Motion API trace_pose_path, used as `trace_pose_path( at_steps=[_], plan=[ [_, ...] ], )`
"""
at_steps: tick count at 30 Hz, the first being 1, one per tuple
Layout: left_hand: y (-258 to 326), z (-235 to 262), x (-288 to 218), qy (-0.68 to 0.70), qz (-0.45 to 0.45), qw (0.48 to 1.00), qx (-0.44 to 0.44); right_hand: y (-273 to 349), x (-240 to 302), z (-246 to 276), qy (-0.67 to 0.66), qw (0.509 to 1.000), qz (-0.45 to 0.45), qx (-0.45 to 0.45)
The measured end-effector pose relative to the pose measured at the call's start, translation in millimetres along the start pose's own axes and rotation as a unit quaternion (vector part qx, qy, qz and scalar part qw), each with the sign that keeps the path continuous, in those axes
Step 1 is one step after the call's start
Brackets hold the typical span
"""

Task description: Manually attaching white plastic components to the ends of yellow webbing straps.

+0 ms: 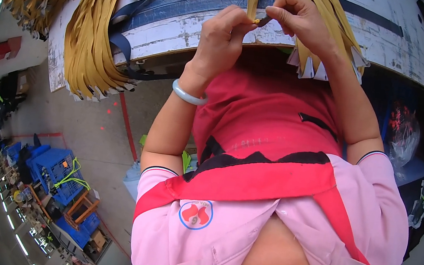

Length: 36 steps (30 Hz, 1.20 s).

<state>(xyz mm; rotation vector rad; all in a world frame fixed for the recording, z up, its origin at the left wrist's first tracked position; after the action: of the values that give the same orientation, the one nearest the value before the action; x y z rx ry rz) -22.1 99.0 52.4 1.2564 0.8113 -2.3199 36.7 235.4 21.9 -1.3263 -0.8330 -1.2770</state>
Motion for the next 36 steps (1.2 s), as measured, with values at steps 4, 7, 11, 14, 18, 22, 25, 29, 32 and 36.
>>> trace_pose_path(
  at_steps=[4, 7, 11, 14, 18, 22, 25, 29, 32, 36],
  plan=[
    [6.2, -3.8, 16.0, 0.004, 0.014, 1.000, -0.003, 11.0, -21.4, -9.1, -0.036, 0.999, -0.026, -0.007],
    [0.8, 28.3, 43.7, 0.207, 0.106, 0.971, -0.063, 15.6, -25.7, 7.3, 0.008, 0.997, -0.009, -0.075],
    [-4.7, 188.1, 85.8, 0.385, 0.091, 0.849, -0.351, 33.4, -20.7, 34.5, 0.055, 0.996, -0.040, -0.063],
    [1.5, 196.4, 105.1, 0.298, 0.139, 0.887, -0.323, 54.0, -7.1, 65.7, 0.146, 0.983, -0.043, -0.104],
    [12.9, 85.7, 107.8, 0.261, 0.207, 0.934, -0.126, 80.2, -7.7, 108.1, 0.196, 0.970, -0.073, -0.126],
    [31.5, -14.8, 81.0, 0.232, 0.220, 0.947, 0.037, 94.2, 1.9, 71.2, 0.316, 0.943, -0.093, 0.041],
    [33.5, -59.1, 48.1, 0.165, 0.171, 0.963, 0.126, 105.3, 4.1, 41.7, 0.374, 0.914, -0.052, 0.152],
    [42.1, -93.1, 45.2, 0.122, 0.156, 0.958, 0.207, 116.5, -14.3, 7.6, 0.505, 0.826, -0.005, 0.249],
    [46.8, -104.6, 38.4, 0.091, 0.145, 0.955, 0.244, 115.8, -20.4, 12.3, 0.449, 0.865, 0.012, 0.224],
    [41.1, -90.5, 4.3, 0.208, 0.107, 0.960, 0.156, 95.5, 17.6, 9.4, 0.184, 0.972, 0.068, 0.128]
  ],
)
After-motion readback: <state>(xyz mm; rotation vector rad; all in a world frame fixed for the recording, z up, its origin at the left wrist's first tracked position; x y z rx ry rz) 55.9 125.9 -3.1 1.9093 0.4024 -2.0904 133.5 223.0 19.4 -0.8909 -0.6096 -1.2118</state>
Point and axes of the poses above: each hand's wrist, its own y-axis away from the middle knuckle, its own z-axis out of the back of the hand, x = y × z, the point moved 9 cm from there along -y, towards the middle knuckle, and after that the axes turned 10 degrees about z, right-handed, at the moved point
